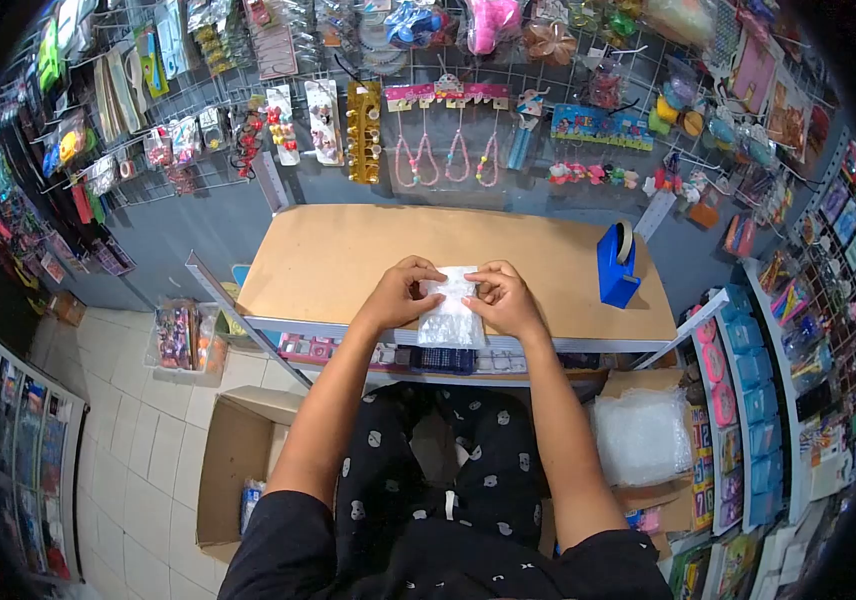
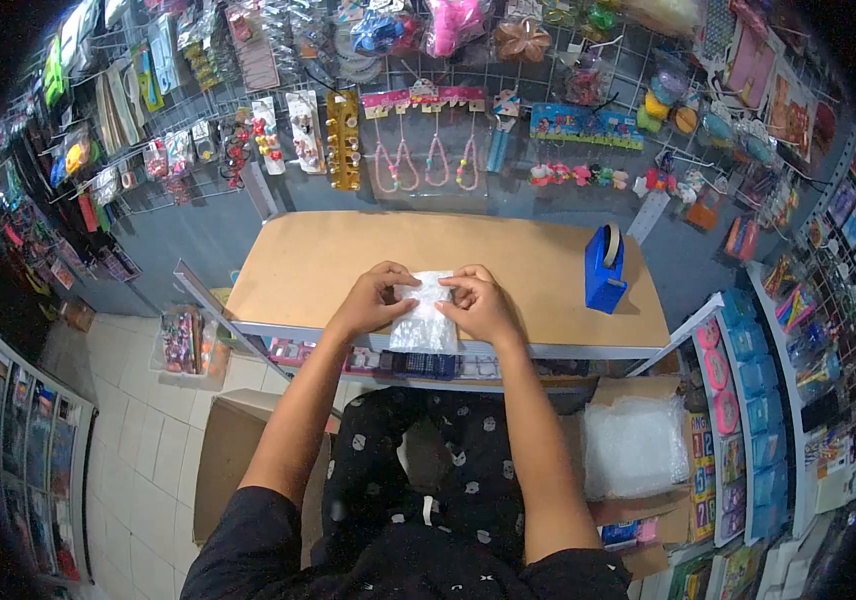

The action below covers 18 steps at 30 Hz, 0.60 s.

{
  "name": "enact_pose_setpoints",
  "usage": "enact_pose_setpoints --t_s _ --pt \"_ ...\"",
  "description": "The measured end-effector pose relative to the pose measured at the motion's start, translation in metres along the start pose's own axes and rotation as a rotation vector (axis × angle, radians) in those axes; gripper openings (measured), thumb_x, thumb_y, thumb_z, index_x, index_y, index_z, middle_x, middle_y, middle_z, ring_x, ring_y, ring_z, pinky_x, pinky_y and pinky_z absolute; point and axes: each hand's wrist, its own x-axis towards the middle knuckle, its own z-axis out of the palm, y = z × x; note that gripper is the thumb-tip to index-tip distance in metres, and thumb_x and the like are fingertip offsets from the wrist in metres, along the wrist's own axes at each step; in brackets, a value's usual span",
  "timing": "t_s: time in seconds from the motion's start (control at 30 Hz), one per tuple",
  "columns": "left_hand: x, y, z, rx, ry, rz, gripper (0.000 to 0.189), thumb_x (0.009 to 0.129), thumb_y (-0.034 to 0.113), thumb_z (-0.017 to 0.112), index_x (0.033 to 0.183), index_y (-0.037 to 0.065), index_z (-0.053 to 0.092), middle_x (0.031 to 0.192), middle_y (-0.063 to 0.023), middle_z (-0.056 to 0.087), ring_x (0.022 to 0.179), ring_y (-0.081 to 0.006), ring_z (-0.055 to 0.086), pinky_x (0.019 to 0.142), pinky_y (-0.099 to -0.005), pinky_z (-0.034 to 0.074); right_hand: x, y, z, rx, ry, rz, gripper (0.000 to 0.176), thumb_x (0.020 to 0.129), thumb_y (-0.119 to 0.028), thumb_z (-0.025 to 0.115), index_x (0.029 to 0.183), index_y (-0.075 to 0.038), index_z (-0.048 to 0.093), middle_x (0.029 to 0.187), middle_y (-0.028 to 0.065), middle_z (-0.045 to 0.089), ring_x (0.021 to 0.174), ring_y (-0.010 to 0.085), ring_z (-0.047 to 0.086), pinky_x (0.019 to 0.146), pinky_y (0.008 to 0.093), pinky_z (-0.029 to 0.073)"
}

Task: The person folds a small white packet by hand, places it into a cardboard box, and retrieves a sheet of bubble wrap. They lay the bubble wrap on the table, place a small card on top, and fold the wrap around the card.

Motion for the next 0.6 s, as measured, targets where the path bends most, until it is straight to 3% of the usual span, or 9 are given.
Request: enact_pose_setpoints --t_s 0.17,0.27,0.4,0.6 --pt "0.002 0.003 -0.002 0.036 0.019 0.064 0.034 0.076 0.015 0.092 0.106 0.008 0.08 0.103 -0.0045 0.066 0.077 -0.0123 0.061 0.069 -0.0271 0.052 -0.002 -0.007 0.003 -0.039 0.019 0.027 0.033 0.082 -0.006 0.088 0.113 -0.003 0.079 0.115 0.0024 0.058 0.08 0.004 0.055 0.071 0.0205 0.05" --pt "0.002 0.005 -0.002 0.034 0.018 0.061 0.033 0.076 0.015 0.092 0.106 0.008 0.08 0.102 -0.0045 0.066 0.076 -0.0122 0.061 0.069 -0.0271 0.052 -0.009 -0.023 -0.003 -0.144 0.056 -0.053 0.028 0.083 -0.012 0.085 0.11 -0.006 0.079 0.114 0.0061 0.064 0.089 0.0153 0.067 0.079 0.0282 0.056" --pt "0.002 0.004 -0.002 0.051 0.003 0.033 0.034 0.077 0.018 0.092 0.107 0.008 0.08 0.104 -0.0041 0.066 0.08 -0.0127 0.062 0.073 -0.0276 0.052 -0.028 -0.022 -0.015 -0.098 -0.005 -0.146 0.014 0.083 -0.004 0.075 0.097 -0.002 0.075 0.11 0.0094 0.067 0.095 0.022 0.07 0.083 0.0332 0.057" --pt "0.003 0.001 -0.001 0.037 0.036 0.062 0.034 0.075 0.018 0.094 0.105 0.008 0.08 0.101 -0.0051 0.066 0.076 -0.0128 0.06 0.07 -0.0274 0.052 -0.056 -0.047 -0.018 -0.215 -0.09 -0.196 0.014 0.081 -0.006 0.074 0.095 -0.002 0.076 0.108 0.0136 0.069 0.099 0.0288 0.069 0.09 0.0368 0.057"
